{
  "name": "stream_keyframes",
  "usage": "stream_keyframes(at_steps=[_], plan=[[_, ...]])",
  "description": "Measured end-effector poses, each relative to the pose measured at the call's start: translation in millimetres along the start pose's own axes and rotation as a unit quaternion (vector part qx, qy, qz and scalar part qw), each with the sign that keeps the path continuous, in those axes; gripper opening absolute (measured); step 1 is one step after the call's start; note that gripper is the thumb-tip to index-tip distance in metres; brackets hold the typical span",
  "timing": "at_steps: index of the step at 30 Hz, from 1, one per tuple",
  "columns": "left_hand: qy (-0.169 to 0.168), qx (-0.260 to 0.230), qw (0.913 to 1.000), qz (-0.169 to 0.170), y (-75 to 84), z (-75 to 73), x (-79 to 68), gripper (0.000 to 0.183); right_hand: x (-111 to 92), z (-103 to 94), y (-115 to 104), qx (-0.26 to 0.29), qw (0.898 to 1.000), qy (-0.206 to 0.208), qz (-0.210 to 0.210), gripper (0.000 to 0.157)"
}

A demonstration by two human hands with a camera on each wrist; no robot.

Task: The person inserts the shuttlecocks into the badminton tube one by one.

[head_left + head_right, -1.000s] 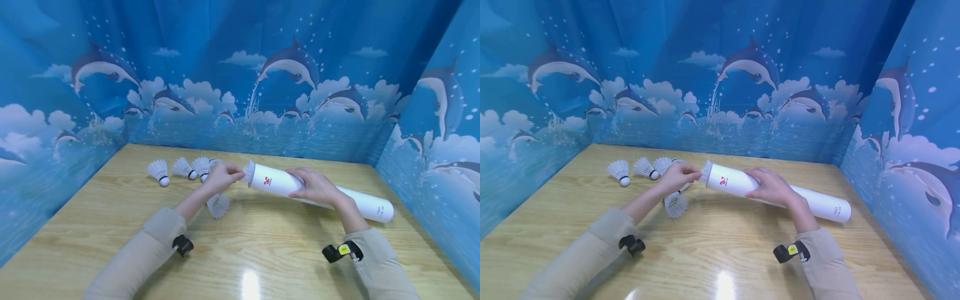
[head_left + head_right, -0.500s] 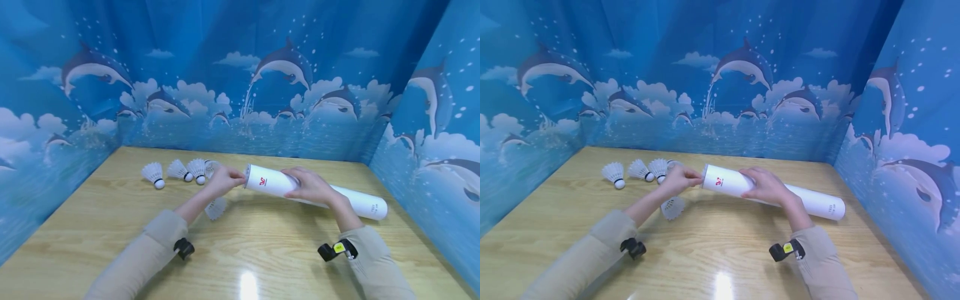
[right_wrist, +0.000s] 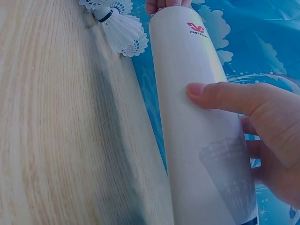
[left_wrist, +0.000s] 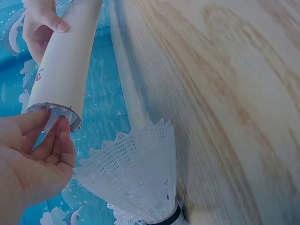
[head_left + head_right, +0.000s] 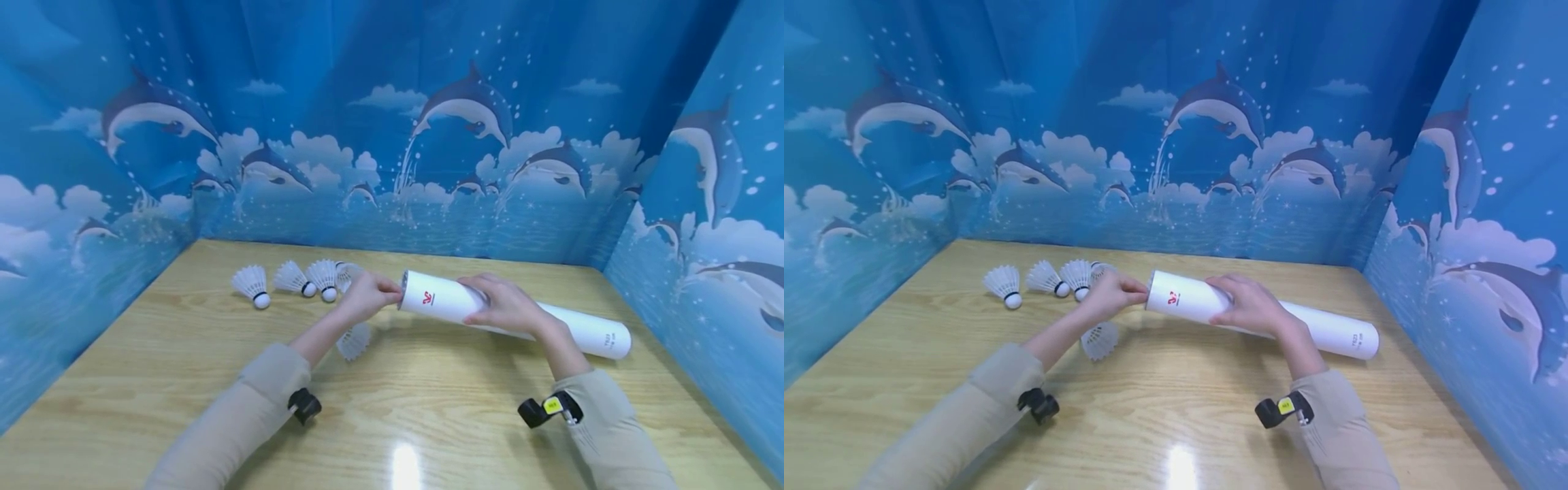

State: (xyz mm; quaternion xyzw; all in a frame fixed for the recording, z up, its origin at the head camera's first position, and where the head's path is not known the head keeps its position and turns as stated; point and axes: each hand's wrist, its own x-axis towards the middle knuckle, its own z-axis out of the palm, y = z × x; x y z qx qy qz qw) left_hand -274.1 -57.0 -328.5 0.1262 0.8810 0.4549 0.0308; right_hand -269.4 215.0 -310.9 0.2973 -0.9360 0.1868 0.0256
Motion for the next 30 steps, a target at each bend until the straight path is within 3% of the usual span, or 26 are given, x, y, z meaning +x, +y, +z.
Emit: stream_keyframes(at_steps=[12, 21, 25, 30], plan=[[-0.014, 0.001, 0.9998, -0.011, 4.4, 3.7, 3.4, 0.019, -2.5, -2.5, 0.1, -0.003, 1.000, 0.004, 0.004, 0.072], [-0.031, 0.001, 0.9994, -0.015, 1.5, -6.8, -1.8, 0.017, -0.9, -3.1, -0.9, -0.008, 1.000, 0.006, -0.004, 0.072], [-0.043, 0.010, 0.9990, -0.006, -0.4, -14.0, -6.2, 0.020, -0.1, -1.7, 0.0, -0.006, 1.000, 0.003, -0.006, 0.072], [-0.056, 0.033, 0.9974, 0.030, -7.3, -25.6, -12.6, 0.023, -0.6, -2.0, 0.7, -0.002, 1.000, -0.001, 0.004, 0.072]])
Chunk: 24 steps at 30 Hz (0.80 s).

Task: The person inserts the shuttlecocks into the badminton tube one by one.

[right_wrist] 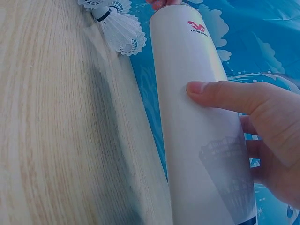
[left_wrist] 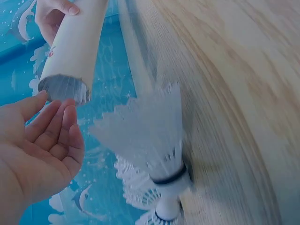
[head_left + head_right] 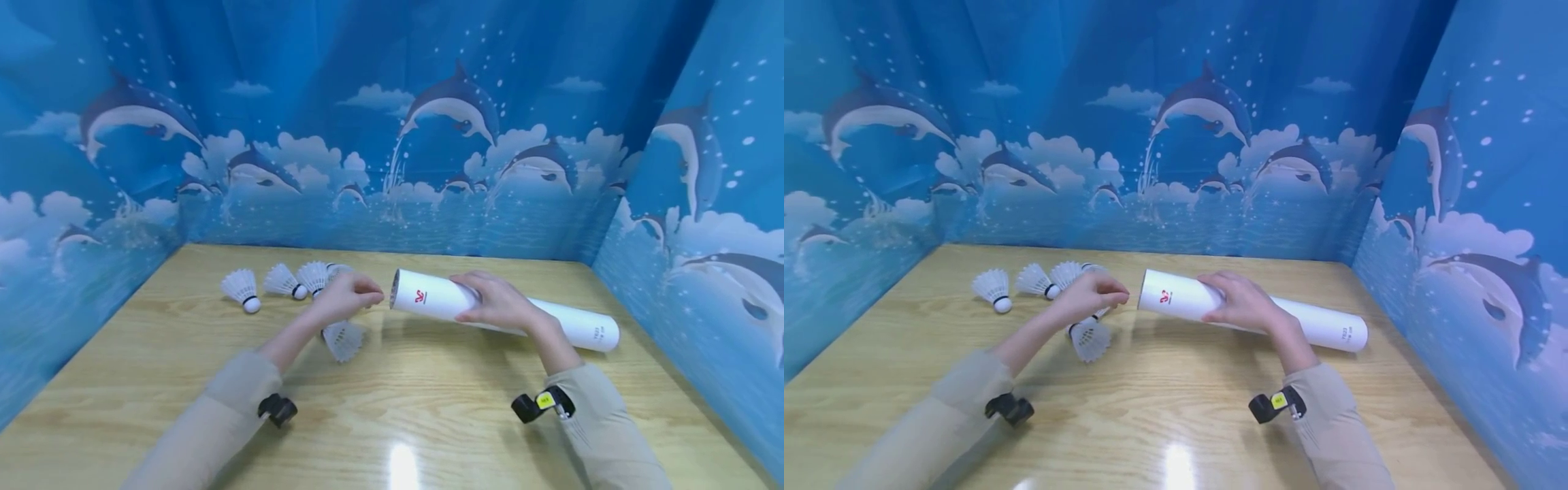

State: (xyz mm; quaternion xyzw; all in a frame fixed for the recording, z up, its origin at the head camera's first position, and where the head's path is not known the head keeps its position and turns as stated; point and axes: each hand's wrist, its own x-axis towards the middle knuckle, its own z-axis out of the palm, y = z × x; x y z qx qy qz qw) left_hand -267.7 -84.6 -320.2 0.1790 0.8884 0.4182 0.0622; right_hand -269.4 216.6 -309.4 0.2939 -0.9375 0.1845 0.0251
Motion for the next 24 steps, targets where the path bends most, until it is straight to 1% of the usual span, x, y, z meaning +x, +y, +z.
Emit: stream_keyframes(at_steps=[1, 6, 8, 10, 13, 16, 20, 24], plan=[[-0.001, 0.007, 0.9999, 0.008, -2.7, -2.5, -1.8, 0.024, 0.0, -0.2, -0.3, 0.001, 1.000, 0.000, 0.000, 0.072], [-0.013, 0.048, 0.9987, 0.010, -16.4, -13.4, -12.8, 0.028, -0.9, -0.7, -1.7, -0.002, 1.000, -0.002, 0.004, 0.072], [-0.021, 0.061, 0.9978, 0.018, -21.2, -16.8, -17.3, 0.030, -1.6, -0.7, -2.1, -0.003, 1.000, -0.003, 0.005, 0.072], [-0.028, 0.070, 0.9963, 0.040, -25.7, -19.4, -21.2, 0.032, -2.2, -0.8, -2.6, -0.003, 1.000, -0.003, 0.005, 0.072], [-0.043, 0.080, 0.9940, 0.061, -31.1, -22.3, -27.3, 0.034, -2.7, -1.0, -2.7, -0.004, 1.000, -0.003, 0.005, 0.072], [-0.061, 0.097, 0.9913, 0.064, -35.0, -23.7, -32.5, 0.039, -3.0, -1.7, -3.1, -0.004, 1.000, -0.005, 0.005, 0.072], [-0.080, 0.103, 0.9900, 0.054, -38.4, -24.4, -36.9, 0.045, -3.5, -2.9, -3.4, -0.001, 1.000, -0.005, 0.005, 0.072], [-0.078, 0.099, 0.9900, 0.062, -41.4, -22.9, -38.8, 0.046, -5.5, -3.6, -2.9, -0.004, 1.000, -0.001, 0.005, 0.072]])
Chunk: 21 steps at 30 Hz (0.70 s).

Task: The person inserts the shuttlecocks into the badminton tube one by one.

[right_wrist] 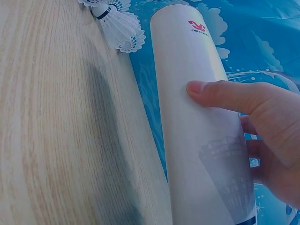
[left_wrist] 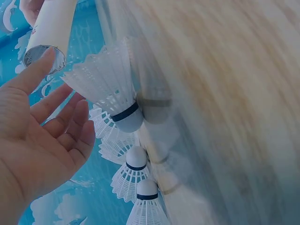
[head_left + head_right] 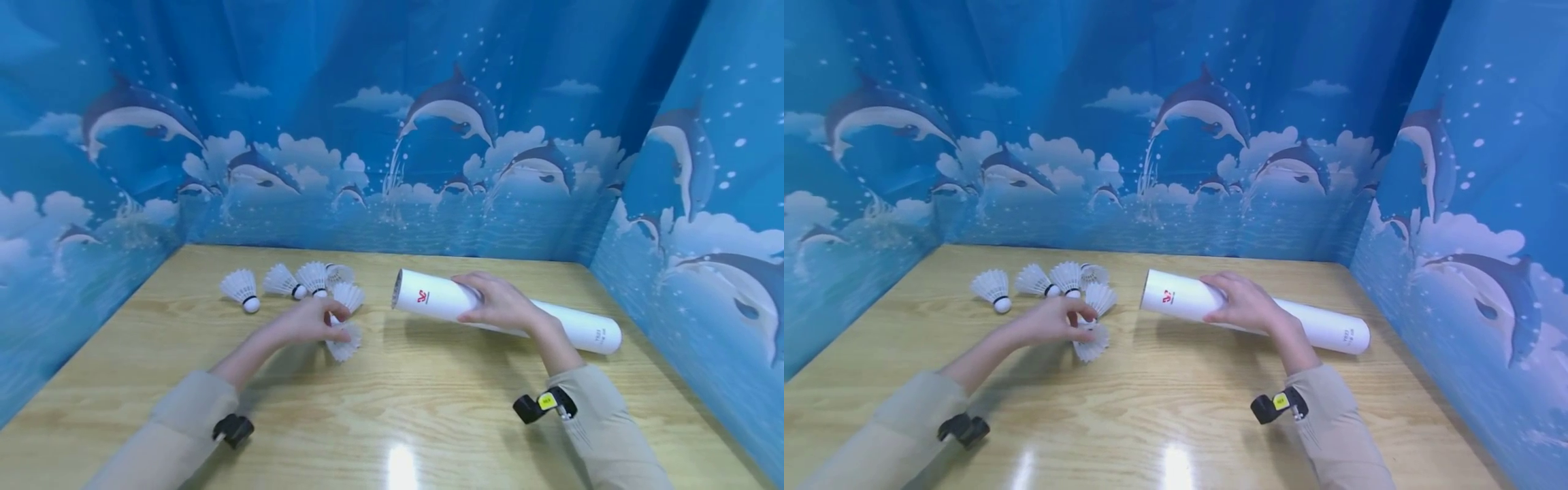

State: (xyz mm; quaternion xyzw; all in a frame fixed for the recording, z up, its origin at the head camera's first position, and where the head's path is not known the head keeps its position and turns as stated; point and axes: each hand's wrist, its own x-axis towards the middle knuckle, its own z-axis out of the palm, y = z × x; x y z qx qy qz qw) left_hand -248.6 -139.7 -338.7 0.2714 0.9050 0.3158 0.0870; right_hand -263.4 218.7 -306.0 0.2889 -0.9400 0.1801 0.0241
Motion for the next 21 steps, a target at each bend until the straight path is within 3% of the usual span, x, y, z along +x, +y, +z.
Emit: stream_keyframes(at_steps=[7, 21], plan=[[0.018, 0.025, 0.9988, 0.038, -4.6, 4.8, -0.1, 0.033, -0.8, 1.3, 0.6, -0.001, 1.000, 0.000, 0.003, 0.072], [0.018, 0.067, 0.9967, 0.041, -6.2, -3.0, -4.2, 0.016, 0.2, 3.2, 1.6, 0.003, 1.000, 0.002, 0.005, 0.071]])
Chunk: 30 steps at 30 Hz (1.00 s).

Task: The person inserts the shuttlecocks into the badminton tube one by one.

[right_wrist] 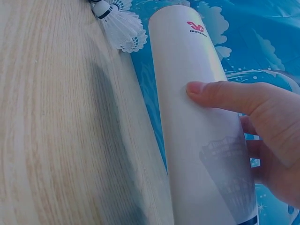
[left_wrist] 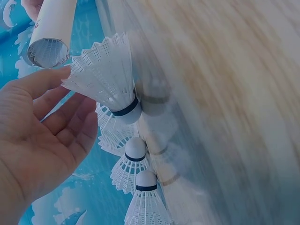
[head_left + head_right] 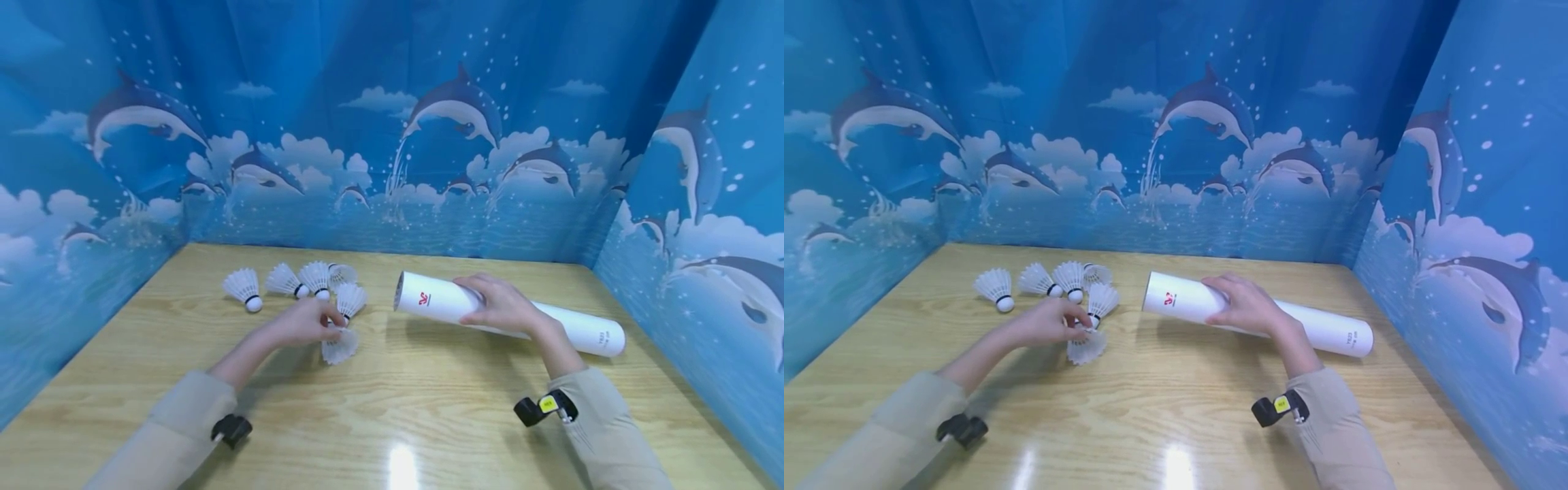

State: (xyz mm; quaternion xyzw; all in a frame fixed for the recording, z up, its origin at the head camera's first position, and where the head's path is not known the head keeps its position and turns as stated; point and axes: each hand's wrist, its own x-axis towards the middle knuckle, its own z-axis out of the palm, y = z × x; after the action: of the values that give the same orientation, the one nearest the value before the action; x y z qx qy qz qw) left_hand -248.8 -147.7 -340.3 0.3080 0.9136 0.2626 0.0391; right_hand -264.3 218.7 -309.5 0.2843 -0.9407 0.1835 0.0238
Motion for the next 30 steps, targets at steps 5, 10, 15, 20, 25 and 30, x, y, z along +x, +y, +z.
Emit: stream_keyframes(at_steps=[5, 10, 15, 20, 25, 30], plan=[[0.008, -0.016, 0.9998, -0.001, -2.1, -1.4, -2.6, 0.012, 0.0, 1.5, 0.3, 0.001, 1.000, -0.001, 0.003, 0.072], [0.025, -0.038, 0.9985, -0.030, -6.9, -4.5, -5.6, 0.013, 0.3, 2.1, 0.5, 0.001, 1.000, -0.003, 0.008, 0.072], [0.041, -0.067, 0.9953, -0.057, -13.5, -9.4, -8.3, 0.014, 0.4, 2.2, -0.3, 0.000, 1.000, -0.003, 0.009, 0.072], [0.043, -0.066, 0.9947, -0.066, -18.1, -13.1, -11.7, 0.017, 0.6, 2.5, 0.0, -0.002, 1.000, -0.003, 0.008, 0.072], [0.058, -0.052, 0.9949, -0.064, -21.9, -16.3, -13.7, 0.017, 1.0, 2.9, 0.9, 0.001, 1.000, -0.005, 0.009, 0.072], [0.087, -0.039, 0.9944, -0.045, -27.4, -17.7, -14.4, 0.016, 1.2, 2.8, 0.3, 0.001, 1.000, -0.006, 0.005, 0.072]])
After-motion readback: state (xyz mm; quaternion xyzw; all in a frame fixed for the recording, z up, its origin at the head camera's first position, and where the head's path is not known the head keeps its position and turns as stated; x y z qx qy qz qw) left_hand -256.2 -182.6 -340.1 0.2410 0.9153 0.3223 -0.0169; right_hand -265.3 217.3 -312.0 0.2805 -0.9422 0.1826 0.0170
